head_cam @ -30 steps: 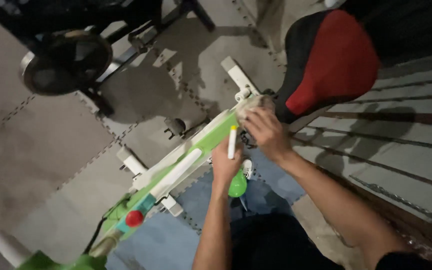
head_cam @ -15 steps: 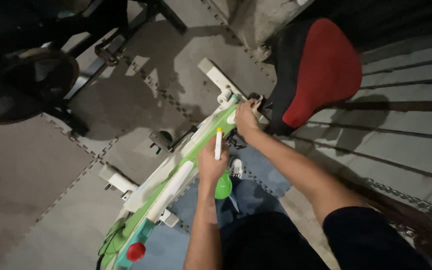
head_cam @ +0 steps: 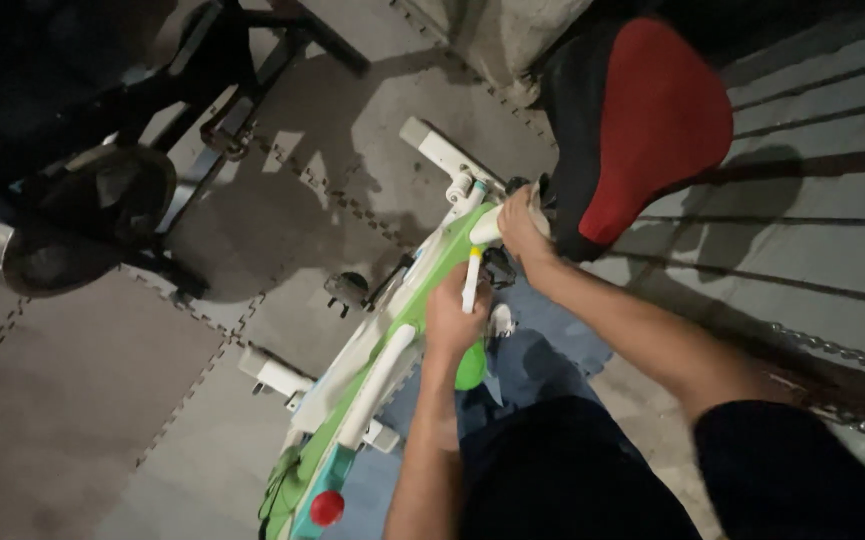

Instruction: The person cleans a green and white stationary bicycle by spraying a cleaning solution from a bottle and wiping the frame, seat, and handlebars with a cloth. The person moves around the bike to clean different sections, including the base and the seat post.

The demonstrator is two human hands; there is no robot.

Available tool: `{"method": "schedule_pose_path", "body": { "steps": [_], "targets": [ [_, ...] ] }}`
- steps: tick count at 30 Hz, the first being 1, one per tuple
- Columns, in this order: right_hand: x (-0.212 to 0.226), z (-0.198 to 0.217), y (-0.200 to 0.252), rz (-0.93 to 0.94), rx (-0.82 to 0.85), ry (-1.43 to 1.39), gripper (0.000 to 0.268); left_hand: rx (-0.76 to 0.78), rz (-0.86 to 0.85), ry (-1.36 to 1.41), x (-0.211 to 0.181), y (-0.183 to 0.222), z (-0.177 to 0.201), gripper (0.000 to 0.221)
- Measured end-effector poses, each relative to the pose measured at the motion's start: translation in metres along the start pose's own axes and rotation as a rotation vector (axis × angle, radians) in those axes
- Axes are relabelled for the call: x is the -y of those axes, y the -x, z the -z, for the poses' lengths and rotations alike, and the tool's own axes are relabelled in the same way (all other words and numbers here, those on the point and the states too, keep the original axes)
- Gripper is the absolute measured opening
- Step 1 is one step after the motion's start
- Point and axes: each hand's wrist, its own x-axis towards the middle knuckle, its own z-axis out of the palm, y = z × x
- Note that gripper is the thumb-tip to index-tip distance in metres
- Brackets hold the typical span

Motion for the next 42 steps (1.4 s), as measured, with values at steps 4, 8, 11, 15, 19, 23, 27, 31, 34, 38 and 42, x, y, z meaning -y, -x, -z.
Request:
{"method": "schedule_pose_path", "body": {
  "steps": [4, 8, 11, 15, 19, 23, 27, 31, 34, 38, 42],
  "targets": [
    [0.002, 0.004, 0.01, 0.081, 0.073, -0.056, 0.05, -0.007, -0.055, 0.002, -0.023, 0.005, 0.008, 0.031],
    [-0.005, -0.004, 0.041, 0.087, -0.161, -0.351, 0.049, 0.032, -0.086, -0.05, -0.036, 0.018, 0.01, 0.026],
    [-0.051, 0.038, 0.09, 0.042, -0.249, -0.821, 0.046, 0.027, -0.14, -0.031, -0.05, 0.026, 0.01, 0.022],
    [-0.068, 0.06, 0.137, -0.104, -0.577, -1.361, 0.044, 0.059, -0.108, -0.039, -0.057, 0.03, 0.014, 0.025],
    [-0.053, 0.05, 0.137, -0.069, -0.813, -1.081, 0.044, 0.002, -0.121, 0.031, -0.078, 0.034, 0.028, 0.036],
    [-0.046, 0.023, 0.104, -0.197, -0.695, -0.887, 0.048, -0.053, -0.179, -0.114, -0.094, 0.039, 0.036, 0.028],
    [-0.05, 0.016, 0.11, -0.346, -0.463, -1.131, 0.049, -0.077, -0.19, -0.091, -0.108, 0.043, 0.037, 0.03],
    [-0.077, 0.051, 0.147, -0.249, -0.46, -0.856, 0.045, -0.108, -0.224, -0.085, -0.121, 0.043, 0.032, 0.035],
    [-0.085, 0.046, 0.173, -0.172, -0.404, -1.354, 0.04, -0.045, -0.184, -0.112, -0.136, 0.047, 0.027, 0.018],
    [-0.144, 0.046, 0.213, -0.362, -0.337, -1.693, 0.024, 0.008, -0.293, -0.04, -0.175, 0.044, 0.029, 0.021],
    [-0.2, 0.034, 0.211, -0.726, -0.73, -1.851, 0.035, 0.124, -0.334, -0.1, -0.195, 0.029, 0.022, 0.017]
  ]
}}
